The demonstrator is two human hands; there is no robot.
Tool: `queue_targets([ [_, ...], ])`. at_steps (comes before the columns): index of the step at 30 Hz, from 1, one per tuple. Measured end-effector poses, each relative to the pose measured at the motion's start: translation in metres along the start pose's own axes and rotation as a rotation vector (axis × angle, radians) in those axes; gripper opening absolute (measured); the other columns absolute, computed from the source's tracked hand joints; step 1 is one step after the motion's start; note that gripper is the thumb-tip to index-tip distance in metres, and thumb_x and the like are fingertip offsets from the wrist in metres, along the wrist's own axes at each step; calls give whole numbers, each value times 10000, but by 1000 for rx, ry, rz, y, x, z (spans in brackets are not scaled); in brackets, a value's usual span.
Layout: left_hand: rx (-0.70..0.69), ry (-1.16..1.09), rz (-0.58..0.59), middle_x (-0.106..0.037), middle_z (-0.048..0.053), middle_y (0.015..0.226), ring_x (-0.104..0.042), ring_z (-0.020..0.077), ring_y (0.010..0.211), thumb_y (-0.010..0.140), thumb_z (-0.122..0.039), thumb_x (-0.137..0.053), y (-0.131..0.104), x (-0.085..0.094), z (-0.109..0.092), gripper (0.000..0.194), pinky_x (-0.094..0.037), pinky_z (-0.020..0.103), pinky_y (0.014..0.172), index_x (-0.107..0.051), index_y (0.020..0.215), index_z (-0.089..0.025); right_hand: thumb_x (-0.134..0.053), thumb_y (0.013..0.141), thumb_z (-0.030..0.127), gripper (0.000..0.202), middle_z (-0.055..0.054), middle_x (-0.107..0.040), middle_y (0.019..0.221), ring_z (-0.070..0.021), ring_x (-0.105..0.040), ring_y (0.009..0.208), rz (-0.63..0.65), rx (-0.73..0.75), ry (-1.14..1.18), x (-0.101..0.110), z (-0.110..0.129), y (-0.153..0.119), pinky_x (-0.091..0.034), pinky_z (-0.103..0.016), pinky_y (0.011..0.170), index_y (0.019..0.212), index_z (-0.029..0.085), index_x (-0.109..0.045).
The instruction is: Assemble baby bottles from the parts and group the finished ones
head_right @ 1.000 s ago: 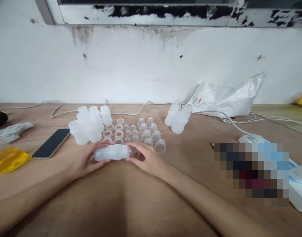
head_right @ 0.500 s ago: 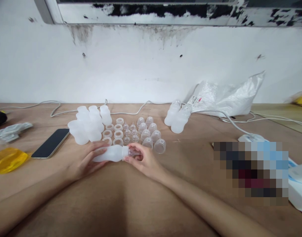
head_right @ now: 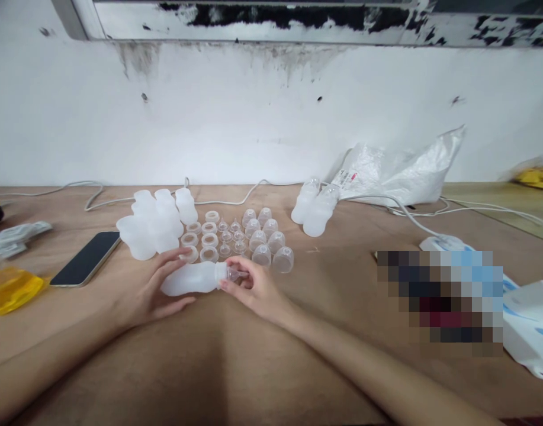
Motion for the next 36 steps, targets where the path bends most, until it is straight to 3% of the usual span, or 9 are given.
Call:
queue_targets([
  [3, 44, 11, 84, -508, 141, 1163, -516, 220, 1046, 793, -269, -557, -1, -4, 1, 526, -472, 358, 852, -335, 1255, -154, -552, 756, 403, 347, -64, -581, 880, -123, -550, 664, -10, 37, -103, -1, 2, -2, -455, -242, 540, 999, 167, -477],
  [8, -9, 11, 24, -528, 125, 1143, -525, 214, 1027, 787, -233, -567, -1, -2, -2, 466, -479, 348, 828, -387, 1211, -161, -530, 777, 398, 324, -55, -591, 935, -155, -566, 796, 48, 131, -391, 6, 20, -5, -469, -272, 650, 1020, 190, -478],
  [11, 32, -34, 15, -538, 132, 1125, -537, 214, 1012, 781, -226, -570, 2, 1, -3, 431, -482, 347, 820, -408, 1173, -156, -587, 729, 431, 415, -37, -588, 992, -185, -555, 894, 1, 240, -732, 32, 37, -4, -444, -319, 757, 1074, 229, -475],
  [13, 99, -62, 2, -541, 129, 1118, -541, 210, 1010, 780, -234, -568, 1, 2, 0, 415, -482, 339, 822, -416, 1159, -158, -606, 692, 481, 486, -49, -582, 1006, -210, -552, 910, -168, 306, -940, 59, 47, -3, -430, -340, 763, 1074, 215, -467],
  [16, 185, -80, -7, -549, 120, 1104, -544, 209, 1009, 774, -245, -571, -1, 0, 6, 404, -479, 337, 829, -422, 1140, -163, -572, 674, 561, 464, -60, -596, 941, -234, -576, 808, -302, 174, -1165, 94, 43, 0, -422, -320, 604, 946, 195, -484],
  [21, 291, -99, -5, -561, 103, 1085, -548, 204, 999, 767, -259, -565, -3, -3, 13, 382, -474, 330, 831, -425, 1111, -169, -550, 708, 495, 317, -73, -625, 827, -257, -584, 678, -70, -77, -1291, 103, 13, 3, -350, -294, 492, 807, 200, -490],
  [27, 370, -133, 7, -563, 87, 1062, -549, 199, 980, 765, -289, -553, -5, -5, 18, 370, -458, 327, 828, -424, 1093, -177, -589, 683, 438, 250, -52, -603, 659, -225, -555, 581, -94, -101, -1162, 108, 27, 0, -358, -294, 481, 733, 206, -510],
  [31, 435, -142, 2, -577, 70, 982, -567, 183, 880, 767, -307, -539, -5, -4, 22, 333, -471, 301, 742, -442, 1053, -166, -633, 641, 476, 363, -49, -604, 785, -195, -576, 655, -295, 11, -665, 107, 47, -1, -454, -313, 578, 822, 191, -501],
  [36, 440, -144, -32, -579, 70, 961, -567, 174, 825, 781, -302, -519, -4, -1, 23, 309, -467, 277, 681, -438, 1042, -158, -671, 640, 340, 512, -69, -544, 1044, -188, -595, 859, -162, 68, -158, 72, 33, 2, -522, -294, 647, 1095, 225, -465],
])
Point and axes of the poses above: each hand's wrist, its own y-axis towards the middle knuckle, its own x-axis out of the back of the hand, z = x × y, the point moved 5 cm from there along y, towards the middle knuckle
